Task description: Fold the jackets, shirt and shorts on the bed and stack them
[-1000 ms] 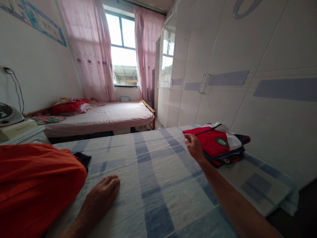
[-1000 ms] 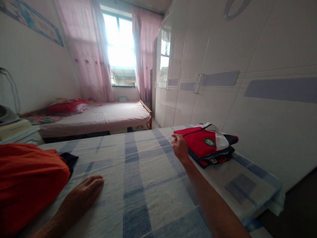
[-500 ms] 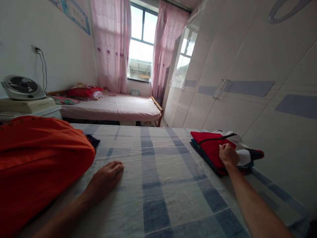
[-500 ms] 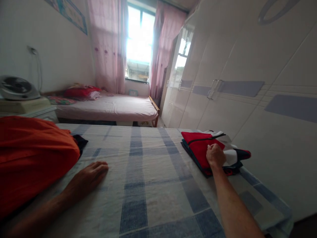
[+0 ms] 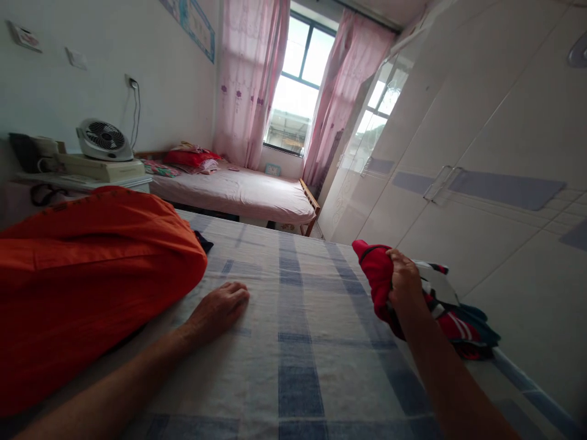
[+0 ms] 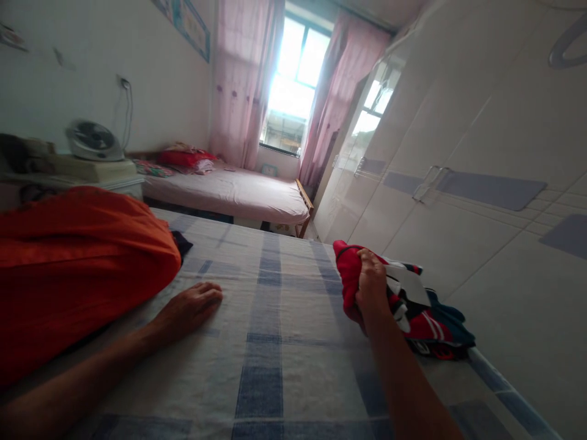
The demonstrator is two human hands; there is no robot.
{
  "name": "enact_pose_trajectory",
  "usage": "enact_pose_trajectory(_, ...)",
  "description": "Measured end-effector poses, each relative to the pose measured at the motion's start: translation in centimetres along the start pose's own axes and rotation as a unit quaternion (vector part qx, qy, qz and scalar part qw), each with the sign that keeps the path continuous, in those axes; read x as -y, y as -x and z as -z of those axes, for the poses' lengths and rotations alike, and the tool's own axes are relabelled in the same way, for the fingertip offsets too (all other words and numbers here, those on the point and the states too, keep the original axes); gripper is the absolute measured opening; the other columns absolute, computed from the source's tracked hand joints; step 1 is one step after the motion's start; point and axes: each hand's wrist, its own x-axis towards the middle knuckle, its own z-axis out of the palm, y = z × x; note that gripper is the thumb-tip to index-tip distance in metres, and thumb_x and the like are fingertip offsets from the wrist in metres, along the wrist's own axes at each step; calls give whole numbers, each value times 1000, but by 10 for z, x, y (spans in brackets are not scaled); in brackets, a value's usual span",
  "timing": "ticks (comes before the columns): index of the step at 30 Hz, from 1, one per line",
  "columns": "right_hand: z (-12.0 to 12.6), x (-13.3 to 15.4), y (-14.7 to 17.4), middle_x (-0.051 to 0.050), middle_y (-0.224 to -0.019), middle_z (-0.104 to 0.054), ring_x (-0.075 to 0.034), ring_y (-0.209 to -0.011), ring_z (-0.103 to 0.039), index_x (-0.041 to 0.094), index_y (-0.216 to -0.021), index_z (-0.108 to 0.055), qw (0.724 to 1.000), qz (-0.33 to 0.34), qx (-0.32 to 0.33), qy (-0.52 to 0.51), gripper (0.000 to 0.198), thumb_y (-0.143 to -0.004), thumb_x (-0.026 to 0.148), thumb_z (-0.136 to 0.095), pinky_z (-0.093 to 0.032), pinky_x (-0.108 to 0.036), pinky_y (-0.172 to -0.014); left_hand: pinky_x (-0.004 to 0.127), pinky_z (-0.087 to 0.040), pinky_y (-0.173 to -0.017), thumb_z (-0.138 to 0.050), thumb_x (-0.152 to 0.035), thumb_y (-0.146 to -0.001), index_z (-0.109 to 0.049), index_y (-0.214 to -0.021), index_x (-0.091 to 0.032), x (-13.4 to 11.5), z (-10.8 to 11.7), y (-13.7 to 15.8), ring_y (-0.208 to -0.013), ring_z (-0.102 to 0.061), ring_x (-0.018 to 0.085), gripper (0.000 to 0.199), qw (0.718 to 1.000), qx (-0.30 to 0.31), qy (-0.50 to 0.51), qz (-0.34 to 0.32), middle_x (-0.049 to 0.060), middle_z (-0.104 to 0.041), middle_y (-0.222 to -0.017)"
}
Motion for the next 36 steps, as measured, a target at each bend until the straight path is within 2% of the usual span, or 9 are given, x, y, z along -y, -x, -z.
enact_pose_trajectory(4, -37, 66, 0, 6, -66, -55, -8, -57, -53, 20, -74, -52, 966, -111, 29, -231, 15, -73, 30, -63, -52, -23, -62, 34, -48, -88, -39, -28, -91, -58, -106, -21, 2, 0, 1, -101, -59, 20, 25, 1000, -11, 11, 24, 7, -62, -108)
enact_pose_trajectory(7, -48, 92, 5, 6, -66, -55, -7, -57, -52, 19, -76, -54, 963, -102, 23, -250, 16, -74, 30, -66, -51, -20, -59, 33, -52, -80, -37, -33, -93, -45, -125, -23, 0, 5, 3, -94, -61, 17, 35, 989, -100, 90, 65, 7, -58, -113)
enact_pose_trajectory(11, -58, 62, 24, 8, -61, -50, -6, -50, -44, 19, -72, -55, 986, -60, 79, -136, 18, -71, 34, -64, -42, -18, -49, 38, -48, -91, -44, -35, -91, -33, -137, -25, -7, 16, 8, -105, -56, 19, 48, 964, -229, 126, 53, 9, -50, -125)
enact_pose_trajectory(14, -53, 8, 41, 7, -59, -49, -7, -50, -40, 18, -76, -58, 988, -50, 148, 8, 23, -73, 41, -59, -36, -20, -47, 44, -42, -99, -56, -36, -84, -39, -133, -22, -9, 21, 8, -116, -50, 25, 53, 968, -247, 44, 26, 12, -49, -128)
enact_pose_trajectory(18, -24, -64, 50, 6, -55, -45, -10, -47, -40, 18, -82, -54, 979, -65, 145, 124, 36, -74, 53, -49, -35, -23, -46, 40, -45, -95, -58, -34, -83, -56, -106, -20, -6, 18, 4, -109, -55, 24, 27, 977, -215, 6, -2, 8, -59, -112)
enact_pose_trajectory(22, 6, -102, 48, 3, -55, -49, -14, -49, -46, 18, -81, -53, 973, -69, 124, 180, 35, -75, 51, -43, -39, -27, -49, 36, -47, -87, -54, -27, -86, -56, -88, -20, -12, 18, 4, -96, -58, 21, 8, 980, -200, -12, -9, 5, -61, -98)
enact_pose_trajectory(27, 10, -111, 48, -4, -76, -66, -20, -75, -60, 22, -80, -61, 952, -36, 162, 257, 21, -78, 37, -47, -43, -30, -70, 37, -46, -89, -47, -27, -89, -55, -103, -22, -52, 26, -2, -103, -56, 22, 17, 983, -173, -52, -8, 7, -60, -109)
enact_pose_trajectory(31, 6, -112, 48, -4, -85, -69, -20, -83, -62, 23, -84, -62, 936, -28, 174, 304, 18, -81, 28, -45, -42, -29, -75, 43, -43, -95, -57, -35, -82, -47, -124, -23, -92, 22, -28, -118, -49, 29, 45, 992, -80, -100, 4, 12, -52, -128)
enact_pose_trajectory(36, 9, -113, 49, -5, -90, -69, -19, -87, -63, 22, -88, -62, 922, -15, 196, 333, 20, -84, 26, -43, -42, -27, -76, 41, -46, -80, -51, -18, -78, -57, -92, -16, -103, 3, -56, -94, -60, 30, 15, 983, 85, -140, 78, 14, -64, -98)
